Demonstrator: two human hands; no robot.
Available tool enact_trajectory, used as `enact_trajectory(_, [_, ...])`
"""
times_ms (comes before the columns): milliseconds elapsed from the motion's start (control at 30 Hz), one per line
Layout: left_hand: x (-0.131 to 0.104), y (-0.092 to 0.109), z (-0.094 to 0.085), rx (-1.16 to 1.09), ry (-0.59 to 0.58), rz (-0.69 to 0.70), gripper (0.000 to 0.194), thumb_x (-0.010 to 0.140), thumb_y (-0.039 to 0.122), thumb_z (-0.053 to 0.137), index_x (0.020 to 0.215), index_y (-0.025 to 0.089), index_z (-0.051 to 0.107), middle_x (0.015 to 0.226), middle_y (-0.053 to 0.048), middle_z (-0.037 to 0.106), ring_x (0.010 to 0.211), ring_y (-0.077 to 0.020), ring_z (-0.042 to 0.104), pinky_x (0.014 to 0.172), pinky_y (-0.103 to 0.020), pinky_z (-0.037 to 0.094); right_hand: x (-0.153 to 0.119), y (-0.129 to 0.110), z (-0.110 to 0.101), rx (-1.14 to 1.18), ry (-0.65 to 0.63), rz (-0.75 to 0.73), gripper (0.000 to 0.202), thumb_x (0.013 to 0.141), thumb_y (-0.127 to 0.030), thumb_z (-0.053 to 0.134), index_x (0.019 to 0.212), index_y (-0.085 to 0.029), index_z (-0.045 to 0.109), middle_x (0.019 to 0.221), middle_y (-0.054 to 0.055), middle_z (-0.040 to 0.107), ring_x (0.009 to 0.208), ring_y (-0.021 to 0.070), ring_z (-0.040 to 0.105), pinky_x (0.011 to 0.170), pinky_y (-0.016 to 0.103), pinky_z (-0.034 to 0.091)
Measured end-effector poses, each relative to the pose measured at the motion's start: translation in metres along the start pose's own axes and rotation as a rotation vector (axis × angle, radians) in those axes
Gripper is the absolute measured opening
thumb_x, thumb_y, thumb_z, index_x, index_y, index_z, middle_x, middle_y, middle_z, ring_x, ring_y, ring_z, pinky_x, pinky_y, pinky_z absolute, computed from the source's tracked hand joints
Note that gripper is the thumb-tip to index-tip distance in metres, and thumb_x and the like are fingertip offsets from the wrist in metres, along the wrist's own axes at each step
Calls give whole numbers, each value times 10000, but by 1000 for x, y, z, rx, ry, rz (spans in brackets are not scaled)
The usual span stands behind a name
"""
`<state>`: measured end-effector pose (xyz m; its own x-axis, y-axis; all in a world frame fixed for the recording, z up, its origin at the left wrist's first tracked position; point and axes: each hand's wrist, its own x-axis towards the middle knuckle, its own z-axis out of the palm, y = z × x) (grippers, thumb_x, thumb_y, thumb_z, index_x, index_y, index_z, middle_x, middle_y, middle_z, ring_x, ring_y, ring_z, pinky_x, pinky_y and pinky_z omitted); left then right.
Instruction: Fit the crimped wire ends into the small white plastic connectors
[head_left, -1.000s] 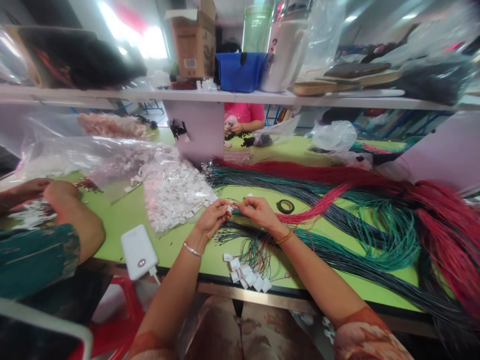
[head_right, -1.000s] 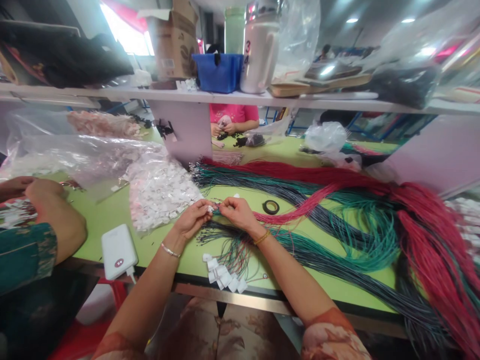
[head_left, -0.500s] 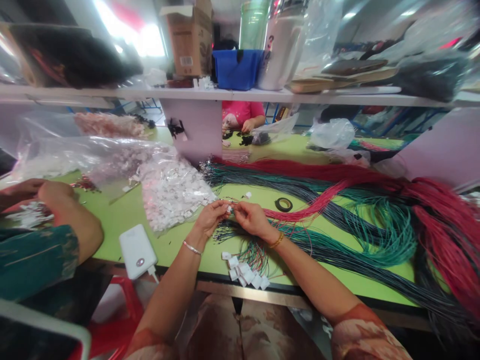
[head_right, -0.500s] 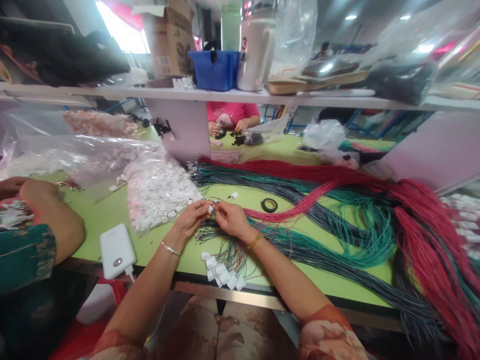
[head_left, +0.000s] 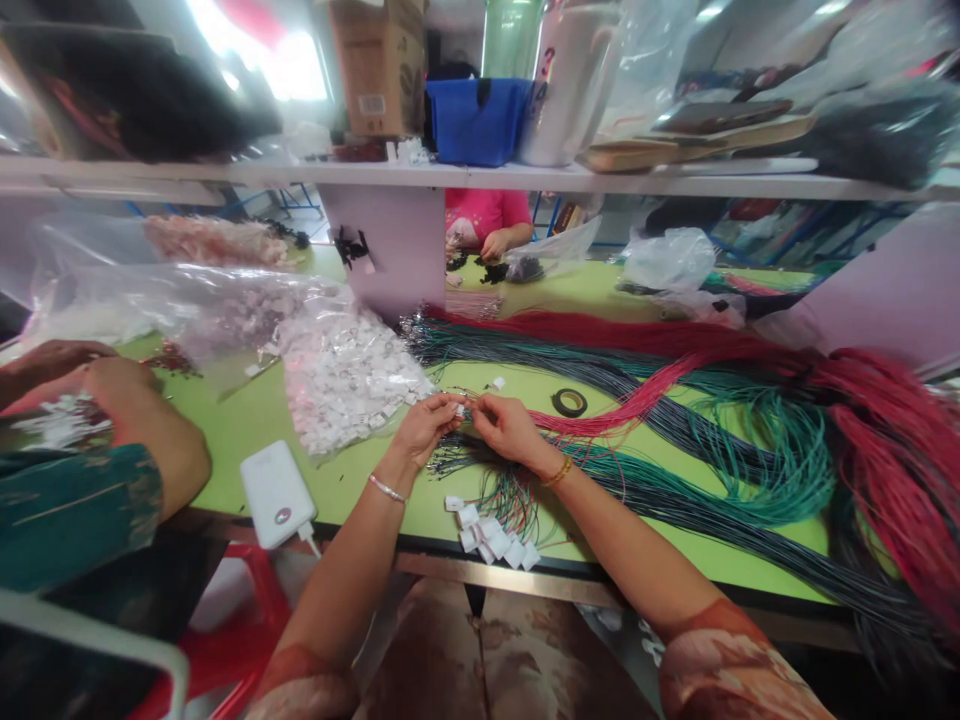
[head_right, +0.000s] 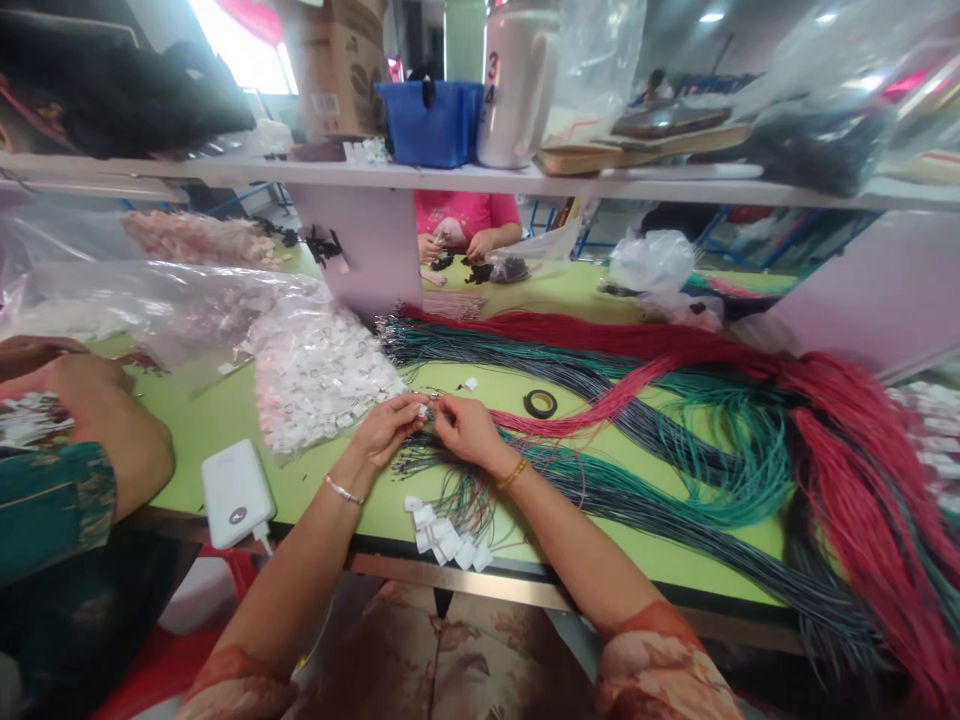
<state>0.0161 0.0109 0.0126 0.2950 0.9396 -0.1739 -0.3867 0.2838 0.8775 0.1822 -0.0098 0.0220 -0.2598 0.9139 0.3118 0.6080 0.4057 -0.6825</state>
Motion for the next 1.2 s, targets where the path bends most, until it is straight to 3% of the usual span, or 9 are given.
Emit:
enact_trajectory(133, [-2, 1, 1, 46, -10, -17, 311, 561, 264, 852, 807, 116, 731, 711, -26, 668, 618, -76, 572, 634, -202, 482, 2, -3, -2, -68, -29, -12, 216, 869, -292, 475, 705, -180, 559, 623, 8, 570, 549, 117, 437, 553, 233, 306])
enact_trajectory(233, [-3, 6, -1, 96, -20, -55, 272, 585, 247, 829, 800, 113, 730, 726, -36, 670, 608, -77, 570, 609, -203, 473, 13, 13, -17, 14, -75, -39, 267, 892, -335, 450, 729, -176, 589, 670, 9, 598, 610, 123, 481, 594, 222, 346])
enact_trajectory(333, [-4, 12, -4, 136, -53, -95, 236, 615, 238, 803, 797, 106, 730, 794, -67, 693, 602, -77, 570, 586, -201, 468, 24, 40, -35, -66, 38, 77, 234, 870, -306, 465, 769, -161, 617, 742, 25, 637, 666, 131, 509, 628, 225, 355])
enact_trajectory(500, [-5, 14, -4, 164, -65, -128, 219, 632, 226, 788, 799, 96, 730, 810, -80, 701, 608, -79, 588, 589, -191, 478, 25, 67, -35, -294, -156, 276, 154, 803, -257, 540, 743, -164, 647, 723, 27, 657, 613, 126, 492, 573, 226, 292])
enact_trajectory(733, [-7, 14, -3, 210, -121, -154, 224, 654, 245, 787, 815, 98, 736, 780, -78, 698, 609, -80, 587, 592, -192, 474, 20, 61, -38, -334, -178, 184, 205, 855, -255, 471, 791, -162, 642, 770, 50, 665, 655, 139, 503, 587, 231, 282])
enact_trajectory(900, [-8, 13, -3, 232, -141, -155, 263, 646, 288, 800, 822, 102, 738, 787, -78, 696, 614, -80, 580, 600, -198, 466, 16, 51, -47, -337, -84, 136, 197, 854, -272, 477, 794, -159, 626, 729, 43, 637, 632, 139, 471, 589, 242, 270])
enact_trajectory(1067, [-11, 15, -1, 291, -224, -193, 308, 626, 323, 816, 821, 98, 736, 851, -88, 705, 589, -69, 563, 602, -212, 463, 16, 43, -47, -152, -279, -16, 299, 893, -319, 453, 690, -151, 595, 637, 2, 566, 593, 115, 415, 585, 227, 271])
enact_trajectory(1200, [-12, 15, -1, 299, -227, -208, 309, 632, 323, 813, 827, 98, 732, 820, -81, 699, 587, -67, 561, 609, -214, 459, 19, 59, -45, -298, -113, 101, 202, 847, -259, 497, 739, -155, 634, 762, 49, 642, 669, 141, 475, 610, 240, 283])
